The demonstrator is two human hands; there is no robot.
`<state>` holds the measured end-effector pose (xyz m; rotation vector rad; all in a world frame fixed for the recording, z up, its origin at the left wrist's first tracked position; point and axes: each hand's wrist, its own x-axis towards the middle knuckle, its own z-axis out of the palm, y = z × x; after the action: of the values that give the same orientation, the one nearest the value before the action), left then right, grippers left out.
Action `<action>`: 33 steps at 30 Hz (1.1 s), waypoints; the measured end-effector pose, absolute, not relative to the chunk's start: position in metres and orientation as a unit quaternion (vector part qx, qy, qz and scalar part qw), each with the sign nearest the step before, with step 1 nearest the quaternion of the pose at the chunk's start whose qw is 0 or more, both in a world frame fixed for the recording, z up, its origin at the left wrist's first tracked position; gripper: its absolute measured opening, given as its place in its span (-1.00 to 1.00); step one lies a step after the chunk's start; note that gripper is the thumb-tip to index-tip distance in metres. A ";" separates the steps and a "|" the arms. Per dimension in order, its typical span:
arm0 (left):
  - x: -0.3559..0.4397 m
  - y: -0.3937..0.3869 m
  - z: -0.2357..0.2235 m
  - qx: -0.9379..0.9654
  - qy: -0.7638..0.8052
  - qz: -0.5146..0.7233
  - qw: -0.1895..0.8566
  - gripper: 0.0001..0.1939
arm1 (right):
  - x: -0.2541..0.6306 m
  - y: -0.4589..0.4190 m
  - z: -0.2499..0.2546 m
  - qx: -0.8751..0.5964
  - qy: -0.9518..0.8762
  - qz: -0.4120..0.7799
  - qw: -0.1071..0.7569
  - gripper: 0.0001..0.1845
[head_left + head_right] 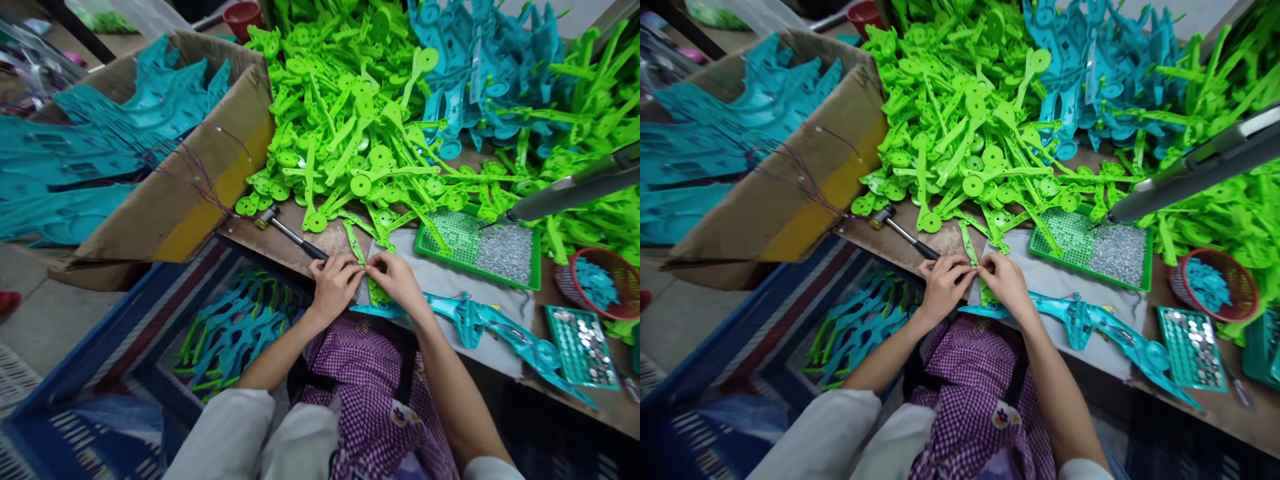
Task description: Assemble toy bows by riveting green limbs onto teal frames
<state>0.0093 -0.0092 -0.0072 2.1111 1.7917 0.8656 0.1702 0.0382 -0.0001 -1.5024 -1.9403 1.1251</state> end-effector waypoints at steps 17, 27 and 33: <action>0.005 -0.007 -0.003 0.700 0.620 0.285 0.209 -0.82 | 0.168 0.045 -0.002 -0.559 -0.705 0.407 0.154 -0.87; -0.015 0.008 0.013 0.659 0.652 0.324 0.190 -0.83 | 0.182 0.042 -0.005 -0.512 -0.691 0.459 0.224 -0.71; -0.022 0.036 0.017 0.629 0.675 0.347 0.168 -0.87 | 0.190 0.030 -0.007 -0.549 -0.666 0.416 0.288 -0.70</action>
<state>-0.0221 0.0355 0.0166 1.7873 1.9203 0.9875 0.1903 0.0297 -0.0065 -1.4650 -1.7778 1.1119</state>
